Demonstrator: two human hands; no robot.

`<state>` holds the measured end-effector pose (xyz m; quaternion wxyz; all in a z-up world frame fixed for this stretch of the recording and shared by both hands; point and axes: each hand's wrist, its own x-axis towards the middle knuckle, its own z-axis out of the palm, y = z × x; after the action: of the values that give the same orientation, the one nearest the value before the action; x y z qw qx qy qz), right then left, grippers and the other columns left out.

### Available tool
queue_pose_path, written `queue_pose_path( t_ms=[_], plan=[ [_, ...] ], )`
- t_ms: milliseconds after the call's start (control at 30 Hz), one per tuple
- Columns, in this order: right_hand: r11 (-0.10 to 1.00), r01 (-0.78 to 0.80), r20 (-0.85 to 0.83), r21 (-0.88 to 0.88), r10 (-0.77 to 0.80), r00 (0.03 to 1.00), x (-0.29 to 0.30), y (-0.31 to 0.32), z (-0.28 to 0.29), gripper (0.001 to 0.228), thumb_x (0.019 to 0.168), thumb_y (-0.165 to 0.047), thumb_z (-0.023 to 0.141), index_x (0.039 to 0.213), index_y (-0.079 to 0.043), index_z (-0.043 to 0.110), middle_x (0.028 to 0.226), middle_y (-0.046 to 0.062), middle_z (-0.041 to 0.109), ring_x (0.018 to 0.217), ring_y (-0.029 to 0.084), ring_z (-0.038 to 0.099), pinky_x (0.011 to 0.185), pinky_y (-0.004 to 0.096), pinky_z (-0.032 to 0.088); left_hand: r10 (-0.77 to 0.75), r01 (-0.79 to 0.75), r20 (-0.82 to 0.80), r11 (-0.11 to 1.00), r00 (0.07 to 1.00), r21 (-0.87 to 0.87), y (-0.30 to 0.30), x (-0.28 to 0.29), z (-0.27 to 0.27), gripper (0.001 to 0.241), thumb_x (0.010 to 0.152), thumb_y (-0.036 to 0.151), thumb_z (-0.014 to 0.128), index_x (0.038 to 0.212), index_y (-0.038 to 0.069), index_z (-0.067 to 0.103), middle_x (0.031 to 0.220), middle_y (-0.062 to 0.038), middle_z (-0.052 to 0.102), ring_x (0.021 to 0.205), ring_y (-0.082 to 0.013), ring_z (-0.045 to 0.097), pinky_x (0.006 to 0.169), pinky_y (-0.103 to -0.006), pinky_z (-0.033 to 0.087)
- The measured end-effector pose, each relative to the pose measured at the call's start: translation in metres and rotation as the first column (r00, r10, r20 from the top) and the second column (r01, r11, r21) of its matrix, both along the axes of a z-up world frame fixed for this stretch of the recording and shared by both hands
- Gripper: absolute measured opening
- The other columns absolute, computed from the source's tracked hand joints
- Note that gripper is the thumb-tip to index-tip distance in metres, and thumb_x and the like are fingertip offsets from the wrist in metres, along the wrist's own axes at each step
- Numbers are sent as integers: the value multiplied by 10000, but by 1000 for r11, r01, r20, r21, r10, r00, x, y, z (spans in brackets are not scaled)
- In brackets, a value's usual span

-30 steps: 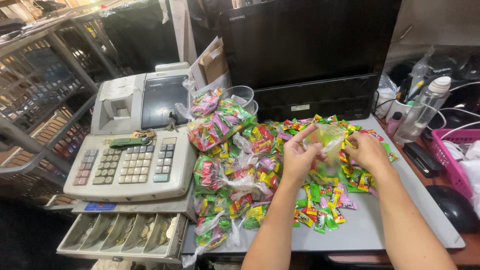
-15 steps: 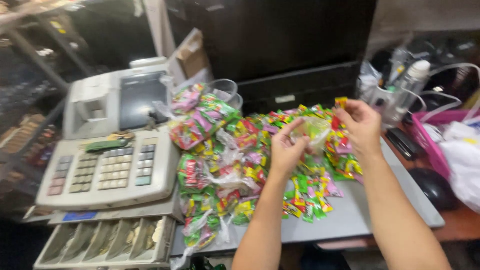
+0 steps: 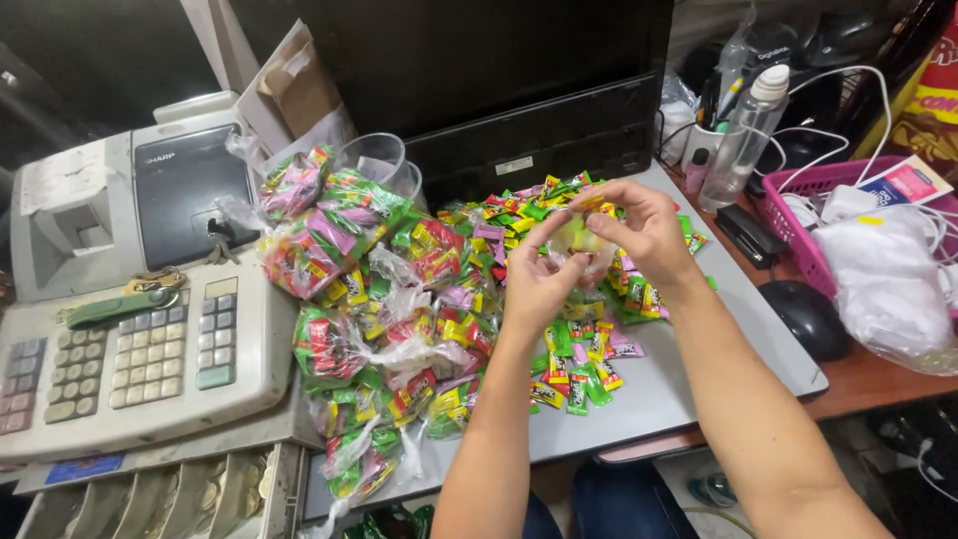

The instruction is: Bagging small individual candies from a large pile into small plastic bags

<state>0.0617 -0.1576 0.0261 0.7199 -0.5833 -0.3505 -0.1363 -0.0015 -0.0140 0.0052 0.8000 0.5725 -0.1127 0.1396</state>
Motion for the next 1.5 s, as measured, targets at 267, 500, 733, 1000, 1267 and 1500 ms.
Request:
queue_pose_path(
  t_ms=[267, 500, 733, 1000, 1267, 1500],
  plan=[
    [596, 565, 320, -571, -472, 822, 54, -47, -41, 385, 930, -319, 765, 1229, -82, 709, 1157, 188, 714, 1155, 412, 638, 1010, 530, 461, 30, -28, 24, 997, 999, -67, 6, 6, -8, 663, 845, -82, 696, 1477, 24, 526, 988, -290, 710, 687, -266, 740, 560, -336, 658],
    [102, 296, 205, -950, -512, 834, 88, -42, -83, 465, 885, -386, 717, 1306, -188, 709, 1244, 196, 734, 1227, 407, 663, 1033, 551, 515, -25, 56, 106, 951, 994, -303, 10, -1, 1, 691, 819, -100, 727, 1475, 9, 537, 1007, -286, 715, 650, -287, 739, 551, -369, 653],
    [242, 396, 173, -886, -618, 766, 108, -53, -103, 226, 840, -261, 784, 1061, -310, 803, 1040, 44, 802, 1122, 321, 715, 977, 476, 562, 29, 15, 137, 951, 990, -307, 12, 5, -4, 669, 829, -89, 730, 1465, -25, 533, 1252, -223, 678, 653, -251, 738, 577, -352, 665],
    [698, 520, 54, -492, -572, 819, 93, -46, -73, 283, 841, -172, 853, 1112, -208, 779, 950, 22, 759, 937, 172, 706, 880, 343, 559, 4, 30, 127, 963, 992, -266, 17, 17, -15, 694, 837, -102, 705, 1494, -25, 495, 1059, -191, 692, 631, -266, 736, 532, -321, 645],
    [912, 265, -281, 312, -178, 943, 54, -26, -31, 269, 917, 40, 768, 1153, -60, 685, 1048, 90, 762, 1012, 185, 768, 900, 286, 651, -106, 111, 44, 985, 993, -134, 12, -5, 12, 680, 842, -96, 669, 1489, 6, 486, 730, -232, 693, 523, -297, 718, 405, -258, 550],
    [966, 164, -11, 201, -165, 986, 18, -3, -15, 242, 869, 101, 808, 1066, 30, 686, 985, 127, 726, 945, 167, 729, 842, 301, 623, -26, 27, -18, 999, 1000, 43, 3, -14, 18, 681, 823, -110, 680, 1474, -5, 510, 979, -318, 708, 652, -278, 746, 532, -313, 637]
  ],
)
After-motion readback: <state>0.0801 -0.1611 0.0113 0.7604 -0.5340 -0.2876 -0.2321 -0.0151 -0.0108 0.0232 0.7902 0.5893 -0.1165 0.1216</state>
